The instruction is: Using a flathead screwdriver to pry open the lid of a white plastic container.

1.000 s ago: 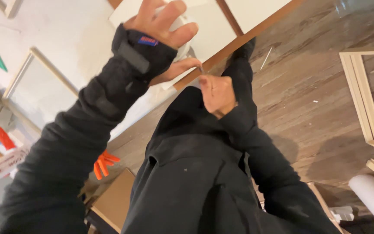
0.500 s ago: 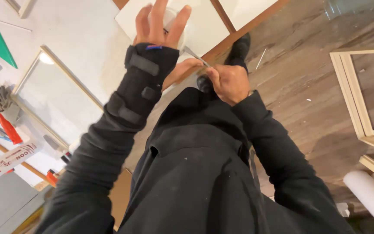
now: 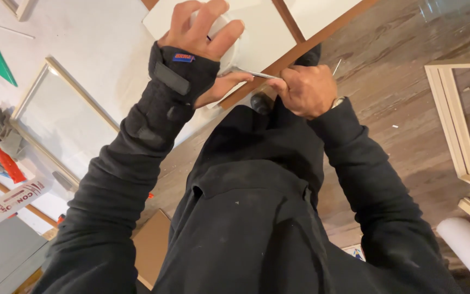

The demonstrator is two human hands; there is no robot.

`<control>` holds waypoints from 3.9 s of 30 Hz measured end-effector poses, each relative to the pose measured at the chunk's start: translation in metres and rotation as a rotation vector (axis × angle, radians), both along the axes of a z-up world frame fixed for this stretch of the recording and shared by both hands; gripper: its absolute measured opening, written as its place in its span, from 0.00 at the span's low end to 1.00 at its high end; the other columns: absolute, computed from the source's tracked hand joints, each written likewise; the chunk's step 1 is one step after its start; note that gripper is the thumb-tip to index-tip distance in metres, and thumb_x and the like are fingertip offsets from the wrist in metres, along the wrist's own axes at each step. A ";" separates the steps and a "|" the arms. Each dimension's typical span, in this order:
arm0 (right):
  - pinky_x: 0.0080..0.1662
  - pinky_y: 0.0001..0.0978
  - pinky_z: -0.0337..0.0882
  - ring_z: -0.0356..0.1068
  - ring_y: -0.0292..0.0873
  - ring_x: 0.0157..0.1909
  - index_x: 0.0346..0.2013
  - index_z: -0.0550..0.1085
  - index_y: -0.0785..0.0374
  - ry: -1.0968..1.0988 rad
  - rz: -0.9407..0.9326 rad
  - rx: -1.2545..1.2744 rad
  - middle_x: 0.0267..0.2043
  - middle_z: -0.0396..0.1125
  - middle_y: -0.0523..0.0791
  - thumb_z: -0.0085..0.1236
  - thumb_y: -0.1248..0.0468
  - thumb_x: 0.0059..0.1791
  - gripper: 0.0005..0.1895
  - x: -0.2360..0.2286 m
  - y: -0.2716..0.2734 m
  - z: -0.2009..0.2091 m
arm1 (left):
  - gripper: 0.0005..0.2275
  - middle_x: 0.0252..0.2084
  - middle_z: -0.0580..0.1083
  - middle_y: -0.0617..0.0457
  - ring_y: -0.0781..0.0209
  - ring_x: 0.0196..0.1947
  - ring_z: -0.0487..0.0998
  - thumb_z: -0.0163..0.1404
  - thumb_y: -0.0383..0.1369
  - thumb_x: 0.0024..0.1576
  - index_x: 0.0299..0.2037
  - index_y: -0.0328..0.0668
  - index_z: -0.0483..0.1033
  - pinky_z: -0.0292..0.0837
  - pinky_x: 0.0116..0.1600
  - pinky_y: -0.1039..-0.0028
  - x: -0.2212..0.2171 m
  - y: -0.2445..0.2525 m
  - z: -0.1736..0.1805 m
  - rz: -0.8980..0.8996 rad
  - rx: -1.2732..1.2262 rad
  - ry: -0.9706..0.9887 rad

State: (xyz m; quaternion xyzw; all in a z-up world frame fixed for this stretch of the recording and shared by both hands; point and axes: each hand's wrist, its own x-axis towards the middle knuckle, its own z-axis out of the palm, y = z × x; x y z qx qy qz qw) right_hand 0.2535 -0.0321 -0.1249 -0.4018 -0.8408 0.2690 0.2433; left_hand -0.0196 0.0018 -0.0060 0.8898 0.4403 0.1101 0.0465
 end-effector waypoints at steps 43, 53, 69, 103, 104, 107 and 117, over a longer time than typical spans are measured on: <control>0.29 0.46 0.65 0.67 0.55 0.23 0.23 0.70 0.61 0.093 -0.077 -0.182 0.21 0.64 0.50 0.50 0.51 0.63 0.27 -0.015 -0.009 0.021 | 0.37 0.67 0.62 0.41 0.36 0.65 0.66 0.72 0.48 0.53 0.66 0.38 0.66 0.72 0.62 0.52 -0.001 0.003 0.007 0.038 -0.066 -0.155; 0.31 0.49 0.65 0.68 0.61 0.27 0.24 0.72 0.66 0.153 -0.216 -0.208 0.23 0.66 0.54 0.49 0.53 0.62 0.26 -0.033 -0.030 0.014 | 0.37 0.62 0.63 0.40 0.36 0.61 0.66 0.73 0.51 0.53 0.64 0.35 0.70 0.73 0.55 0.52 0.001 0.008 0.010 -0.006 -0.090 -0.077; 0.27 0.46 0.64 0.67 0.59 0.24 0.21 0.70 0.66 0.272 -0.240 -0.145 0.21 0.65 0.54 0.53 0.58 0.59 0.24 -0.041 -0.027 0.009 | 0.35 0.64 0.62 0.42 0.39 0.64 0.65 0.71 0.49 0.52 0.60 0.35 0.68 0.73 0.59 0.54 0.001 0.011 0.003 -0.038 -0.053 -0.053; 0.31 0.48 0.68 0.70 0.59 0.26 0.27 0.77 0.64 0.300 -0.169 -0.326 0.23 0.67 0.54 0.51 0.55 0.59 0.21 -0.034 -0.032 -0.003 | 0.28 0.60 0.67 0.49 0.46 0.64 0.68 0.69 0.51 0.53 0.54 0.40 0.77 0.76 0.54 0.62 -0.007 0.017 0.001 -0.136 -0.009 -0.040; 0.31 0.48 0.68 0.70 0.59 0.26 0.27 0.77 0.64 0.296 -0.172 -0.322 0.23 0.67 0.54 0.51 0.55 0.59 0.21 -0.037 -0.033 -0.007 | 0.28 0.60 0.67 0.49 0.46 0.64 0.68 0.69 0.51 0.53 0.54 0.40 0.77 0.76 0.54 0.62 -0.005 0.020 0.001 -0.139 -0.005 -0.044; 0.32 0.47 0.67 0.68 0.61 0.28 0.27 0.74 0.67 0.371 -0.218 -0.472 0.23 0.66 0.55 0.49 0.56 0.61 0.23 -0.046 -0.044 -0.009 | 0.26 0.59 0.67 0.49 0.48 0.61 0.67 0.68 0.50 0.54 0.53 0.42 0.76 0.77 0.57 0.60 -0.005 0.015 0.001 -0.094 0.001 -0.037; 0.31 0.52 0.66 0.68 0.62 0.27 0.23 0.72 0.64 0.084 -0.114 -0.192 0.23 0.66 0.54 0.55 0.55 0.57 0.21 -0.020 -0.016 0.027 | 0.31 0.66 0.67 0.54 0.46 0.67 0.66 0.64 0.57 0.48 0.57 0.49 0.75 0.75 0.56 0.52 -0.014 0.036 0.007 -0.319 -0.077 0.133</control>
